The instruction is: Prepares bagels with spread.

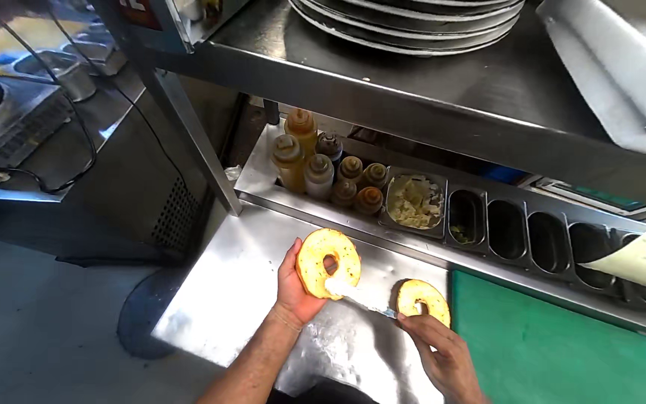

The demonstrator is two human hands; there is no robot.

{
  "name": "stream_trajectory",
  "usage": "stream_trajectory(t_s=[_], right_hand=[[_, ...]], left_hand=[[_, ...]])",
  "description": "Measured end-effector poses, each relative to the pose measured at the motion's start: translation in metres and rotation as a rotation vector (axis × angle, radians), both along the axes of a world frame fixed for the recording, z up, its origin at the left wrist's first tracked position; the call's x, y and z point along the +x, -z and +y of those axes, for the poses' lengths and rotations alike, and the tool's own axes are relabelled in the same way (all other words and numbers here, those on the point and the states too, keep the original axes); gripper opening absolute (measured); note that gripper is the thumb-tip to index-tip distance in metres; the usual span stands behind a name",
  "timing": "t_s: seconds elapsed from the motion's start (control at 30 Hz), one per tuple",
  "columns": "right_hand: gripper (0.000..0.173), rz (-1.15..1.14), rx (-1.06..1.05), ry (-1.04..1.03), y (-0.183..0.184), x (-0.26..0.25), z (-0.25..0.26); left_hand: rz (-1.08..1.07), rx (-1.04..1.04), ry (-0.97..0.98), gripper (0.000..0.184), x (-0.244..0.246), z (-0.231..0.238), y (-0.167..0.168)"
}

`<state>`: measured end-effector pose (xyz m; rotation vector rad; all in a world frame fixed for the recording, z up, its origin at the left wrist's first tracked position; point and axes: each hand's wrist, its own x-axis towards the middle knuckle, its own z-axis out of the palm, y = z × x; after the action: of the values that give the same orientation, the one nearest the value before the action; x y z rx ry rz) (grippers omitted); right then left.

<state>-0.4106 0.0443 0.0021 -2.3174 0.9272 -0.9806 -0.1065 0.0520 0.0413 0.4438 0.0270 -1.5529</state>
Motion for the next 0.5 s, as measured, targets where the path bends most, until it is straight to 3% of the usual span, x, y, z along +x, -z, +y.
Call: stream_trajectory(t_s=[0.13,0.3,0.5], right_hand=[[0.027,0.051,-0.040,0.108,-0.014,-0.017,-0.002],[0.026,-0.085,0.166,0.163,-0.022,0.011,0.013],[0.026,-0.219,0.376,0.161,-0.003,0.051,0.030]], left_hand=[[0.040,-0.094,-0.129,0.065,0.007,0.001,0.005],[0.044,-0.136,0.009,0.088,0.011,0.002,0.024],[0.004,-0.180,-0.091,0.072,-0.010,-0.009,0.021]])
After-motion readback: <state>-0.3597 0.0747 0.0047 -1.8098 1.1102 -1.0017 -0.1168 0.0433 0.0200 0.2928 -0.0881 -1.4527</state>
